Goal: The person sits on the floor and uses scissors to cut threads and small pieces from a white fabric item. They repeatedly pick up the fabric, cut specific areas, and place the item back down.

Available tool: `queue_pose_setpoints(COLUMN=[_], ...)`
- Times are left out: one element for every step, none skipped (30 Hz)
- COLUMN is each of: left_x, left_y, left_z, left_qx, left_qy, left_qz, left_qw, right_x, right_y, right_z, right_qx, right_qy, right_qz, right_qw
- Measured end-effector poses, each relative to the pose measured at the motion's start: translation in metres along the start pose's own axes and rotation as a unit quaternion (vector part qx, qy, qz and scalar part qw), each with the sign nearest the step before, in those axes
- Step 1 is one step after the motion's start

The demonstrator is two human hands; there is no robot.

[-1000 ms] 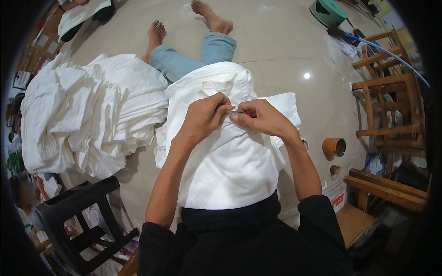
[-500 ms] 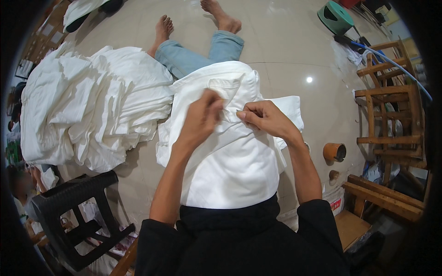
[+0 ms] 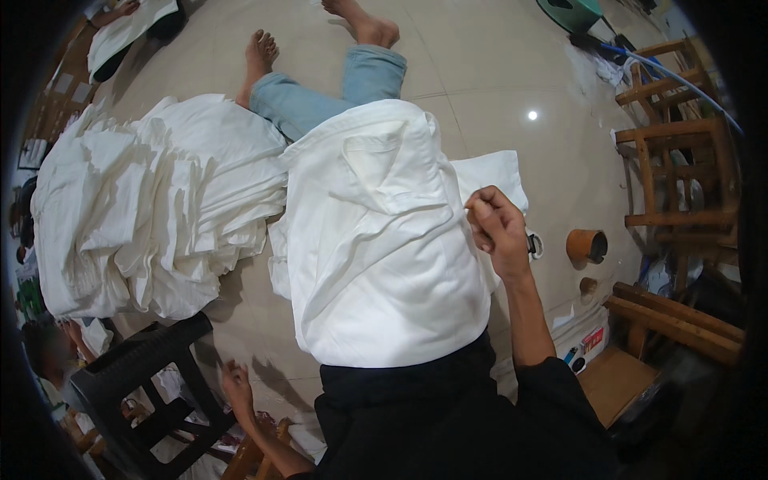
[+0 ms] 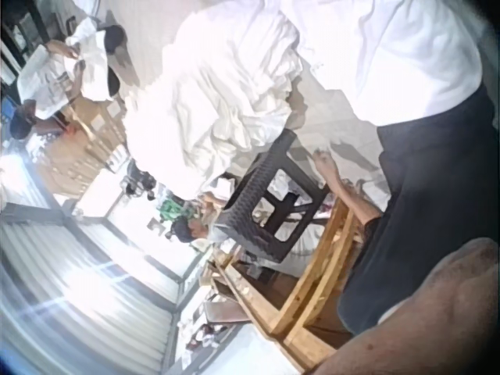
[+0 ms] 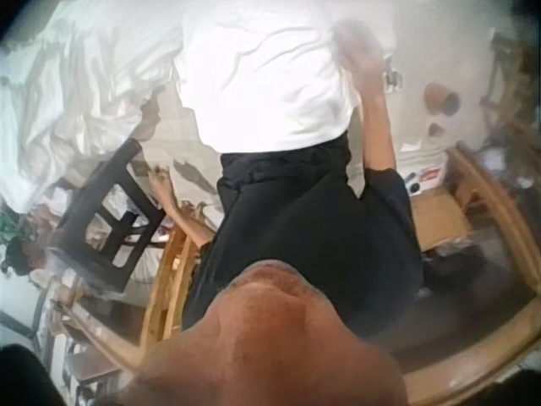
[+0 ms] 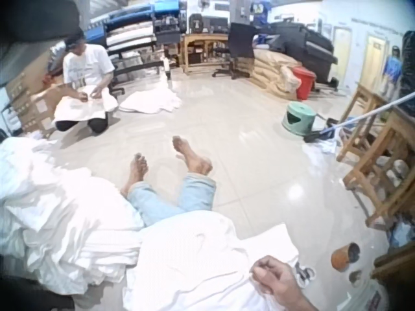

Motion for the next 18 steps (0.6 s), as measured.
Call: queue_pose_setpoints(left_x=[0.072, 0.150, 0.206, 0.259, 0.307, 0.355, 0.401, 0.448, 0.483, 0.505, 0.521, 0.526, 0.526, 0.526, 0.524, 0.524, 0.523, 0.524], left_y=[-0.005, -0.011, -0.010, -0.007, 0.002, 0.010, 0.018, 0.030, 0.047, 0.063, 0.079, 0.094, 0.110, 0.112, 0.115, 0.118, 0.123, 0.122], left_z=[-0.015, -0.036, -0.050, -0.064, -0.080, -0.102, -0.126, -0.154, -0.173, -0.184, -0.189, -0.186, -0.180, -0.176, -0.173, -0.172, -0.170, -0.170], left_qx=[0.009, 0.024, 0.021, 0.015, -0.028, -0.047, -0.073, -0.130, -0.182, -0.199, -0.216, -0.215, -0.215, -0.220, -0.232, -0.243, -0.253, -0.258], left_qy=[0.049, 0.095, 0.147, 0.201, 0.220, 0.312, 0.369, 0.437, 0.497, 0.527, 0.524, 0.512, 0.498, 0.499, 0.500, 0.500, 0.492, 0.481], left_qz=[-0.054, -0.109, -0.157, -0.204, -0.207, -0.236, -0.239, -0.260, -0.239, -0.223, -0.187, -0.153, -0.116, -0.131, -0.142, -0.154, -0.145, -0.137], left_qw=[0.997, 0.989, 0.976, 0.958, 0.953, 0.919, 0.895, 0.851, 0.814, 0.796, 0.802, 0.817, 0.832, 0.828, 0.822, 0.816, 0.821, 0.827], right_x=[-0.005, -0.010, -0.014, -0.017, -0.016, -0.012, -0.001, 0.010, 0.017, 0.019, 0.021, 0.021, 0.024, 0.024, 0.026, 0.027, 0.027, 0.026], right_y=[0.005, 0.014, 0.024, 0.031, 0.038, 0.046, 0.049, 0.046, 0.044, 0.044, 0.044, 0.044, 0.044, 0.044, 0.042, 0.039, 0.038, 0.038], right_z=[0.007, 0.015, 0.021, 0.027, 0.032, 0.036, 0.038, 0.038, 0.038, 0.036, 0.035, 0.034, 0.033, 0.034, 0.034, 0.033, 0.034, 0.035], right_qx=[-0.019, -0.043, -0.060, -0.074, -0.088, -0.101, -0.112, -0.114, -0.117, -0.114, -0.117, -0.120, -0.123, -0.130, -0.131, -0.133, -0.132, -0.136], right_qy=[-0.021, -0.043, -0.059, -0.076, -0.092, -0.100, -0.085, -0.068, -0.052, -0.030, -0.032, -0.032, -0.031, -0.026, -0.019, -0.012, -0.009, -0.005], right_qz=[-0.054, -0.103, -0.120, -0.140, -0.157, -0.141, -0.132, -0.127, -0.122, -0.044, -0.029, -0.020, -0.009, -0.003, 0.002, 0.008, 0.019, 0.032], right_qw=[0.998, 0.993, 0.989, 0.984, 0.979, 0.980, 0.981, 0.983, 0.984, 0.992, 0.992, 0.992, 0.992, 0.991, 0.991, 0.991, 0.991, 0.990])
Point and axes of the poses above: each hand's wrist, its own z-axis towards the middle knuckle, its own y-axis out of the palm, x = y × z, the point moved 9 cm from there along z, towards the middle knuckle, and after that the axes turned 15 degrees about -y, right-handed, at the moved point
